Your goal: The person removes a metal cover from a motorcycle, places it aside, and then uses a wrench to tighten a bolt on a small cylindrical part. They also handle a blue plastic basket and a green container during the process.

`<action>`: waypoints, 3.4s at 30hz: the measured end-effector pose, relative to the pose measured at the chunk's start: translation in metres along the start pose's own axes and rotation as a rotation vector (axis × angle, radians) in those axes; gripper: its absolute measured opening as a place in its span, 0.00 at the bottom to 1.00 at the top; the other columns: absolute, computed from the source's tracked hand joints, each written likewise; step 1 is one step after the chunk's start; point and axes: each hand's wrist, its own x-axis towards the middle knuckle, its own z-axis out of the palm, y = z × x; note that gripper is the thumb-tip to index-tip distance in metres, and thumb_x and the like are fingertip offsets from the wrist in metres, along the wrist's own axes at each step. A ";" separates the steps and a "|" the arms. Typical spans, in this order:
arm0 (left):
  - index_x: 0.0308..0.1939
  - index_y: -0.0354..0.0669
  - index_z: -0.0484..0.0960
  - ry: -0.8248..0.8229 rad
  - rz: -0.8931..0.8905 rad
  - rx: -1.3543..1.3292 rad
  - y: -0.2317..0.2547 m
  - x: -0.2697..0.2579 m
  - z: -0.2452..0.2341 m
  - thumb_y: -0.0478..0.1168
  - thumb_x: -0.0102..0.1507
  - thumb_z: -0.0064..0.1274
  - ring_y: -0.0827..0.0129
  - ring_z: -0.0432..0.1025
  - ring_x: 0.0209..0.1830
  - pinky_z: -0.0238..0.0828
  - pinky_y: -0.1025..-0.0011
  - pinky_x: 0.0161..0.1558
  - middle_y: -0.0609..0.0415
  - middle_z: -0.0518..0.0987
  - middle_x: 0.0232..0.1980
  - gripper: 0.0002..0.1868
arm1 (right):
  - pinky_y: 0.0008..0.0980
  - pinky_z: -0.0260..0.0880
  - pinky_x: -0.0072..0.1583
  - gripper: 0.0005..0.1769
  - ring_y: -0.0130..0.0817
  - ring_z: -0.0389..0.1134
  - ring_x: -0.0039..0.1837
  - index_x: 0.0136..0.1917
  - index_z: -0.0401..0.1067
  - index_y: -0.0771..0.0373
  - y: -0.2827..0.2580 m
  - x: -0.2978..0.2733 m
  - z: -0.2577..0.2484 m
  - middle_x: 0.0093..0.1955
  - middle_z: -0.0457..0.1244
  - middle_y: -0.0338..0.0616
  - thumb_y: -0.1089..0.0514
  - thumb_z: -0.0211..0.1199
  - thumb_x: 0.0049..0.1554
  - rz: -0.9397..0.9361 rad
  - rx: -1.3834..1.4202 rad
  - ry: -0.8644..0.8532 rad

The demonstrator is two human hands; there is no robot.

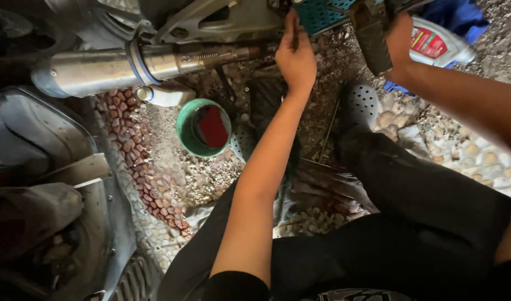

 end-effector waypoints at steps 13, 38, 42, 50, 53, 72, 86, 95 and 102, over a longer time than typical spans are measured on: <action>0.81 0.51 0.62 -0.192 0.063 0.298 0.036 0.014 -0.031 0.39 0.75 0.48 0.77 0.59 0.23 0.63 0.71 0.31 0.58 0.67 0.24 0.29 | 0.45 0.57 0.72 0.26 0.55 0.58 0.71 0.76 0.57 0.68 -0.023 0.010 -0.010 0.70 0.58 0.62 0.62 0.62 0.69 0.022 0.175 0.059; 0.84 0.53 0.55 -0.361 -0.136 0.213 0.024 0.021 -0.039 0.38 0.76 0.45 0.68 0.73 0.42 0.75 0.64 0.47 0.49 0.68 0.79 0.32 | 0.43 0.70 0.57 0.17 0.52 0.69 0.54 0.68 0.68 0.72 -0.004 0.012 0.019 0.53 0.69 0.61 0.57 0.61 0.72 0.035 0.393 0.139; 0.83 0.51 0.56 -0.355 -0.055 0.127 0.001 0.020 -0.036 0.36 0.77 0.45 0.61 0.69 0.70 0.71 0.62 0.66 0.47 0.61 0.83 0.30 | 0.42 0.68 0.54 0.20 0.50 0.66 0.49 0.71 0.68 0.69 -0.013 0.016 0.006 0.50 0.69 0.58 0.54 0.62 0.73 0.188 0.480 0.110; 0.82 0.51 0.58 -0.321 -0.025 0.098 0.003 0.014 -0.041 0.35 0.77 0.44 0.54 0.62 0.80 0.68 0.59 0.75 0.46 0.63 0.82 0.29 | 0.44 0.67 0.54 0.14 0.53 0.64 0.49 0.69 0.67 0.69 -0.013 0.011 0.006 0.50 0.66 0.59 0.59 0.60 0.74 0.085 0.418 0.072; 0.83 0.52 0.57 -0.343 0.017 0.134 0.015 0.013 -0.038 0.36 0.77 0.43 0.58 0.66 0.74 0.70 0.60 0.72 0.47 0.62 0.83 0.29 | 0.45 0.67 0.55 0.11 0.55 0.63 0.50 0.67 0.66 0.69 -0.012 0.012 0.004 0.51 0.65 0.60 0.62 0.59 0.74 0.009 0.371 0.080; 0.83 0.52 0.53 -0.392 -0.217 0.174 0.042 0.016 -0.027 0.37 0.73 0.46 0.67 0.74 0.42 0.74 0.69 0.51 0.40 0.82 0.49 0.35 | 0.48 0.65 0.52 0.16 0.55 0.63 0.51 0.65 0.65 0.67 -0.014 0.020 -0.004 0.53 0.62 0.59 0.69 0.56 0.63 -0.055 0.189 -0.087; 0.82 0.46 0.58 -0.460 -0.034 0.019 -0.006 0.034 -0.036 0.29 0.72 0.48 0.60 0.67 0.75 0.66 0.68 0.70 0.45 0.69 0.79 0.34 | 0.51 0.68 0.55 0.12 0.59 0.66 0.55 0.62 0.70 0.67 0.037 0.017 0.027 0.54 0.66 0.59 0.67 0.58 0.64 -0.142 0.002 0.045; 0.74 0.43 0.64 -0.492 0.170 0.611 0.084 0.049 -0.050 0.38 0.69 0.51 0.50 0.79 0.56 0.78 0.61 0.56 0.42 0.75 0.68 0.29 | 0.31 0.61 0.52 0.09 0.31 0.60 0.50 0.59 0.68 0.65 0.111 0.019 0.074 0.51 0.62 0.43 0.57 0.59 0.76 0.163 0.755 0.060; 0.64 0.46 0.75 -0.603 0.463 1.060 0.118 0.070 -0.077 0.43 0.68 0.53 0.49 0.79 0.48 0.79 0.55 0.50 0.46 0.80 0.57 0.20 | 0.33 0.60 0.54 0.09 0.36 0.60 0.54 0.61 0.67 0.60 0.097 0.023 0.051 0.53 0.62 0.45 0.57 0.56 0.70 0.081 0.311 -0.112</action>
